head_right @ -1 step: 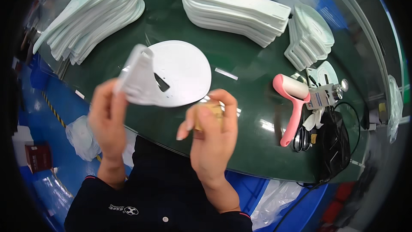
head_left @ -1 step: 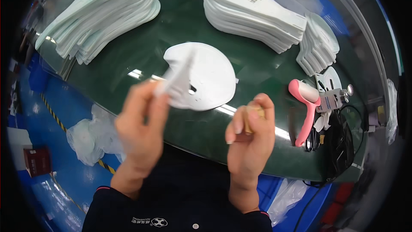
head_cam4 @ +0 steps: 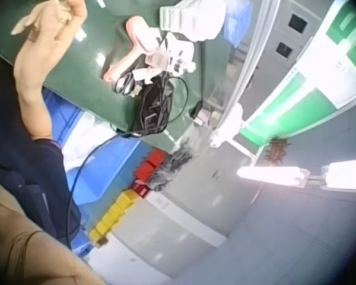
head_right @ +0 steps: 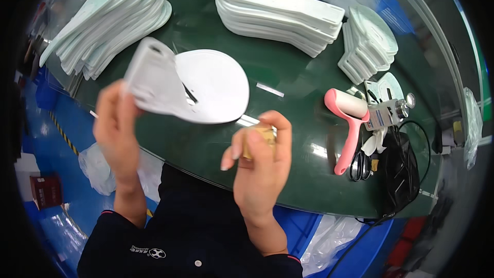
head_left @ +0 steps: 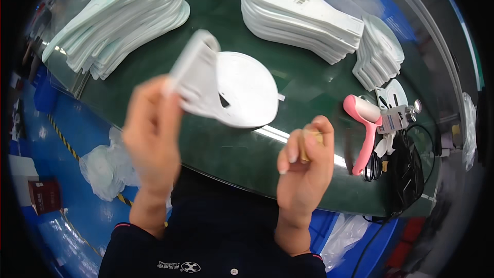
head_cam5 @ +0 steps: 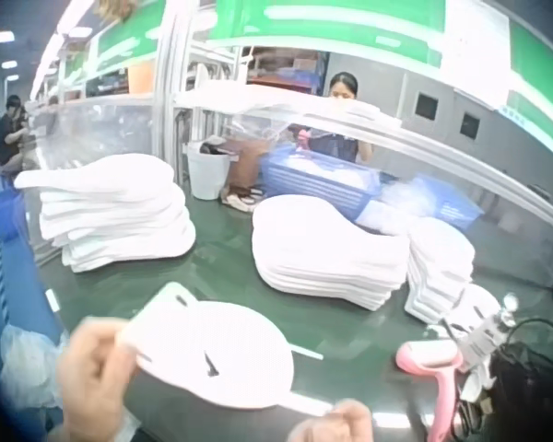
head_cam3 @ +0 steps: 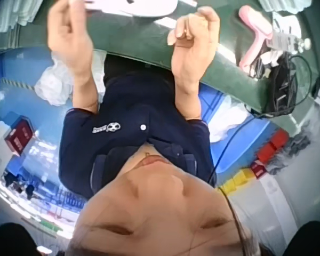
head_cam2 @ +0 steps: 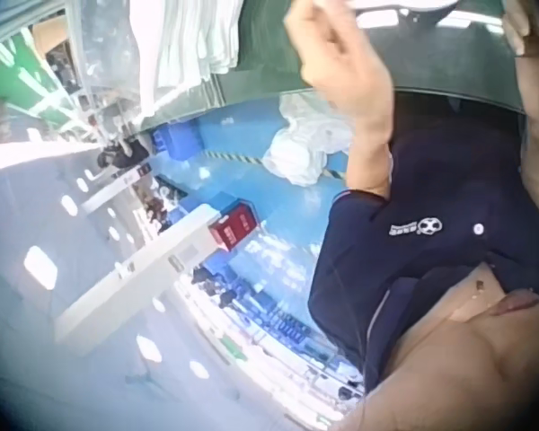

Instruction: The person deburrs and smooths the edges of white plastic shoe insoles using a small sanding block. They handle each insole individually, rotating it to access different edges and surfaces, then place the finished items into a stack.

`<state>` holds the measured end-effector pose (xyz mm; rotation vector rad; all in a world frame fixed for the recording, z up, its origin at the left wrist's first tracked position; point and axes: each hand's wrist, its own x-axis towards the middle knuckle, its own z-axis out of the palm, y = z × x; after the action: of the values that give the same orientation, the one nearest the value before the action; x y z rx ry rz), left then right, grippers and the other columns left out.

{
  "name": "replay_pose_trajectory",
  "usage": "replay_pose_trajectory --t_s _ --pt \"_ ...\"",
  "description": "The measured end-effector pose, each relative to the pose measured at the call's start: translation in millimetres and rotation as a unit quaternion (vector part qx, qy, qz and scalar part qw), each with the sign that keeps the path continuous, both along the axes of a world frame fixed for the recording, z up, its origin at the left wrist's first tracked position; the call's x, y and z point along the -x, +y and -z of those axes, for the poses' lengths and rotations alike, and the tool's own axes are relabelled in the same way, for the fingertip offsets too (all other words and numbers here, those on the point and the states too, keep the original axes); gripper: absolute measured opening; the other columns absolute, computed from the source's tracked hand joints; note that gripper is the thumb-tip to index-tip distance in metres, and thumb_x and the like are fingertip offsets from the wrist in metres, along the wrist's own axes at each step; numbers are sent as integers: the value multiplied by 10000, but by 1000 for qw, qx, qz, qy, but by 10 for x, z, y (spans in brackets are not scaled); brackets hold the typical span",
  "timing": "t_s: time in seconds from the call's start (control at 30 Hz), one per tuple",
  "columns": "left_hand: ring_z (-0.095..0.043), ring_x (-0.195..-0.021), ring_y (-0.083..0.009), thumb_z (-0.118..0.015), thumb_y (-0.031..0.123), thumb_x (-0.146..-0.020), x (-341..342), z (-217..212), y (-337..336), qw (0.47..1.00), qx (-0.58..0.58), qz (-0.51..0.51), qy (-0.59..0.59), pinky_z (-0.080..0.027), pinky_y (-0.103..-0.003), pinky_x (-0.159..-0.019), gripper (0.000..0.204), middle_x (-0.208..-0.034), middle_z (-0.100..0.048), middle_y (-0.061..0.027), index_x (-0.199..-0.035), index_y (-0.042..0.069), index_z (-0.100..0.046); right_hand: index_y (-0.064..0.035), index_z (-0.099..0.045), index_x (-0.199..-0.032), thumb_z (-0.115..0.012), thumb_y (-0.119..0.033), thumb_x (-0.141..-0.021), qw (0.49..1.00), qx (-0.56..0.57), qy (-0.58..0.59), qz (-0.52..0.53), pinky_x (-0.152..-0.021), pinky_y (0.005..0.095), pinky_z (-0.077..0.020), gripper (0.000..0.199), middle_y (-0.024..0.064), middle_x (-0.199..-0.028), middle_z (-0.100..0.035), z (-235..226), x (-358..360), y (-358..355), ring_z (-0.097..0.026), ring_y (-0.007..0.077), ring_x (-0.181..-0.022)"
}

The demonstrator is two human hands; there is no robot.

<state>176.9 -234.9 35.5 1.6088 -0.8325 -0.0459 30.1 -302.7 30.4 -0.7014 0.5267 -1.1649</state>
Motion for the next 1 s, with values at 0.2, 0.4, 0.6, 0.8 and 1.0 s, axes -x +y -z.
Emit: replay_pose_trajectory --t_s 0.2,0.4,0.6,0.8,1.0 --pt "-558 -723 -111 -496 165 -836 -1153 -502 -335 961 273 -9 52 -463 -233 -676 216 -816 -563 -67 -899 -40 -514 -34 -368 -981 -440 -70 -799 995 27 9 91 -377 210 -360 198 40 -620 -395 -38 344 78 -401 94 -515" --pt "-534 -754 -94 -515 123 -824 -472 -754 -456 961 261 -5 -90 -419 -199 -678 183 -789 -550 -53 -922 -31 -516 -41 -349 -923 -459 -64 -790 987 99 55 112 -389 211 -391 174 57 -619 -414 -118 497 208 -430 109 -476" --pt "-565 -682 -73 -525 28 -801 365 -368 -188 964 67 256 1 -444 -194 -602 149 -824 -595 -87 -936 -32 -505 -24 -369 -920 -537 89 -698 961 260 77 55 -443 227 -429 300 81 -631 -468 -202 577 360 -516 139 -537" --pt "-546 -674 -85 -465 93 -842 581 -374 68 913 -31 396 95 -431 -194 -589 189 -796 -586 -134 -921 -76 -437 -14 -486 -789 -632 87 -599 905 383 168 83 -513 204 -392 260 88 -677 -526 -337 496 324 -507 143 -538" --pt "-568 -704 -123 -468 155 -845 613 -390 74 843 -19 463 273 -447 -213 -609 318 -843 -594 -164 -1005 -120 -469 -12 -448 -813 -613 53 -627 904 370 159 144 -541 202 -398 257 66 -654 -501 -285 382 246 -486 126 -529"
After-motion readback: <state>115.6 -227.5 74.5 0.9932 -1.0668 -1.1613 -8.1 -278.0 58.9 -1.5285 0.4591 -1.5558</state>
